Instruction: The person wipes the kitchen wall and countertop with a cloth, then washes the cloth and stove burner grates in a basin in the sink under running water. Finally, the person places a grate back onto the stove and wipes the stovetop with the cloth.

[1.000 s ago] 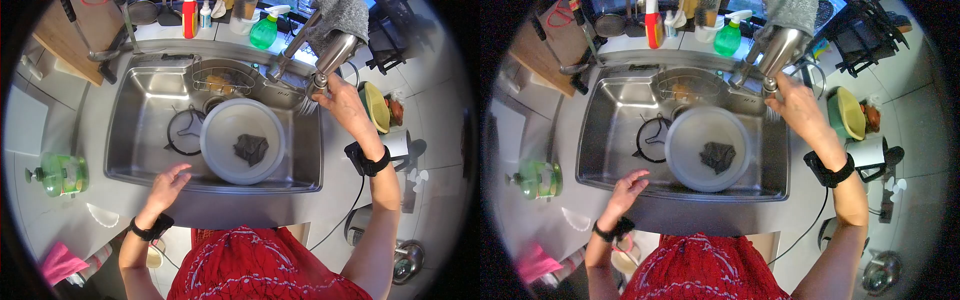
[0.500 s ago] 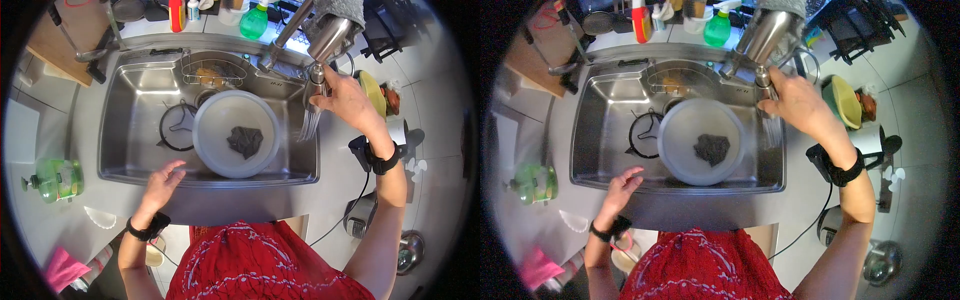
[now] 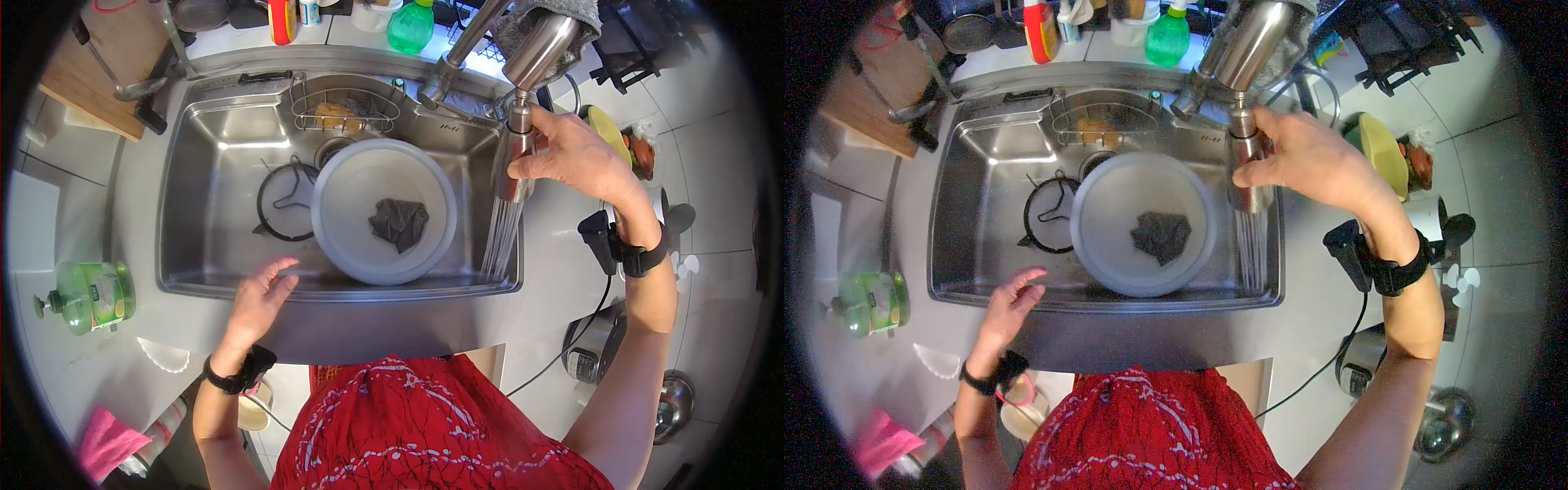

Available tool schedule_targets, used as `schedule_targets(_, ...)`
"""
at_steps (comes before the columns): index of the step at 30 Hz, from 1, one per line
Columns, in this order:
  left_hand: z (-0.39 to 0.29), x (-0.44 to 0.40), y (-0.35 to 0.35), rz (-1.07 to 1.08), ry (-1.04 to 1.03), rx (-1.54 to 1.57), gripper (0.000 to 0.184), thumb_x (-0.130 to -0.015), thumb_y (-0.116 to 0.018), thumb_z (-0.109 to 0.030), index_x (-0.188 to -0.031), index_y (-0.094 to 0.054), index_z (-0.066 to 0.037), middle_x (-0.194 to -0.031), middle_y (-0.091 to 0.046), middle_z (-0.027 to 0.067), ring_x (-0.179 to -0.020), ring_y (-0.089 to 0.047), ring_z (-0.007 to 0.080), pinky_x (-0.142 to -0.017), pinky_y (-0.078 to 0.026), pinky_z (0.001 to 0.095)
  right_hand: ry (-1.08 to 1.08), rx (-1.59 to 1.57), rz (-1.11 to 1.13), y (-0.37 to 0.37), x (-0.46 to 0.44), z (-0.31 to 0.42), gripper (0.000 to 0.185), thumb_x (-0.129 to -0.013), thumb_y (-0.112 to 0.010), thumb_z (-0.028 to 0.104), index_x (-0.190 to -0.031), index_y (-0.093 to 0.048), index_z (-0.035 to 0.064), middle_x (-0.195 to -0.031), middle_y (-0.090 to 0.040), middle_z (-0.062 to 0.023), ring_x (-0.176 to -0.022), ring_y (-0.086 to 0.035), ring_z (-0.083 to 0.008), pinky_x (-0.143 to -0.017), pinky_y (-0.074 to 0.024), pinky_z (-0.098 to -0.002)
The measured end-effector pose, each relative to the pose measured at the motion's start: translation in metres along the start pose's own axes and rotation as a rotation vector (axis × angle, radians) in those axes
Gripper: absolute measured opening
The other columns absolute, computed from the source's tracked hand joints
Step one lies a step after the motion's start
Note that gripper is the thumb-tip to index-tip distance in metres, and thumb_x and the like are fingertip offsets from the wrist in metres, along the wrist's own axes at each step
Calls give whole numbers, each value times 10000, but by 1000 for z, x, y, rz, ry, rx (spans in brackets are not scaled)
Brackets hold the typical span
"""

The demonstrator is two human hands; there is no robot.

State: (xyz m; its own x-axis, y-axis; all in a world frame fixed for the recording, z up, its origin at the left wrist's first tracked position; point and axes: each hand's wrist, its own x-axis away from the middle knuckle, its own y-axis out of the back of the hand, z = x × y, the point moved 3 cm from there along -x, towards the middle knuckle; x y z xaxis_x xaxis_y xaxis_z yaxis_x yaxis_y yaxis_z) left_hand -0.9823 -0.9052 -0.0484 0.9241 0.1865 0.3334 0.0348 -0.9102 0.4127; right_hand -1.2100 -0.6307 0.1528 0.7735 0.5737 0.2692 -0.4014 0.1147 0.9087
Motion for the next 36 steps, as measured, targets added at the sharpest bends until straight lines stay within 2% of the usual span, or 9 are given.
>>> schedule_targets(9,0,-1,-1,8,-16,58,270,-835,-599,-147,-1090,-581,-60,-1037,-596,55,-790,-537,141,-716,-453,263,-7,-209,80,-10,-3,-5,404,-688,-680,280,-974,-557,23,-695,-592,-87,-614,-574,-149,-593,-453,-281)
schedule_targets(15,-1,-2,-1,24,-9,47,265,-837,-599,-160,-1083,-583,-63,-1054,-587,59,-824,-537,153,-729,-448,267,23,-126,47,-7,-4,-9,386,-693,-677,285,-946,-556,19,-695,-590,-94,-624,-577,-164,-597,-452,-290)
schedule_targets(18,-4,-1,0,24,20,54,267,-836,-601,-164,-1084,-584,-66,-1057,-588,60,-819,-540,157,-734,-447,273,-21,-99,81,-2,-2,-5,375,-685,-672,293,-910,-557,15,-711,-591,-115,-635,-578,-203,-618,-450,-312)
schedule_targets(24,-7,2,3,-13,-65,-10,275,-840,-594,-189,-1090,-583,-74,-1082,-586,70,-876,-567,177,-741,-456,291,-27,72,5,3,-1,2,369,-655,-667,285,-884,-559,16,-702,-579,-141,-665,-566,-250,-623,-424,-347)
schedule_targets(27,-6,4,6,17,20,-5,280,-841,-591,-198,-1094,-582,-80,-1105,-580,81,-921,-569,188,-764,-455,295,-44,6,9,1,-1,-2,373,-646,-672,281,-881,-559,13,-691,-570,-138,-662,-558,-246,-603,-414,-340)
schedule_targets(31,-2,10,14,-34,10,17,283,-839,-592,-194,-1101,-581,-88,-1117,-577,84,-943,-563,185,-791,-448,292,-12,55,-43,-3,-3,-7,353,-641,-670,271,-880,-573,30,-682,-558,-121,-635,-537,-230,-594,-403,-326)
schedule_targets(32,0,11,18,-55,-4,26,280,-841,-591,-189,-1102,-580,-88,-1115,-577,81,-947,-560,180,-798,-446,290,-47,24,23,-3,-4,-5,370,-650,-676,255,-920,-578,22,-702,-571,-88,-637,-536,-181,-598,-408,-299)
schedule_targets(35,2,18,34,-118,-47,53,269,-849,-586,-165,-1103,-576,-78,-1114,-573,67,-948,-550,160,-810,-437,279,-22,-380,38,-20,-7,-10,394,-673,-685,204,-987,-564,-1,-730,-580,-40,-651,-527,-116,-606,-416,-251)
schedule_targets(36,1,21,39,-137,-63,63,264,-853,-583,-155,-1104,-574,-73,-1115,-571,61,-946,-546,153,-812,-434,274,-48,-498,74,-24,-6,-3,418,-702,-683,148,-1058,-534,-12,-798,-589,-17,-674,-523,-79,-620,-424,-217)
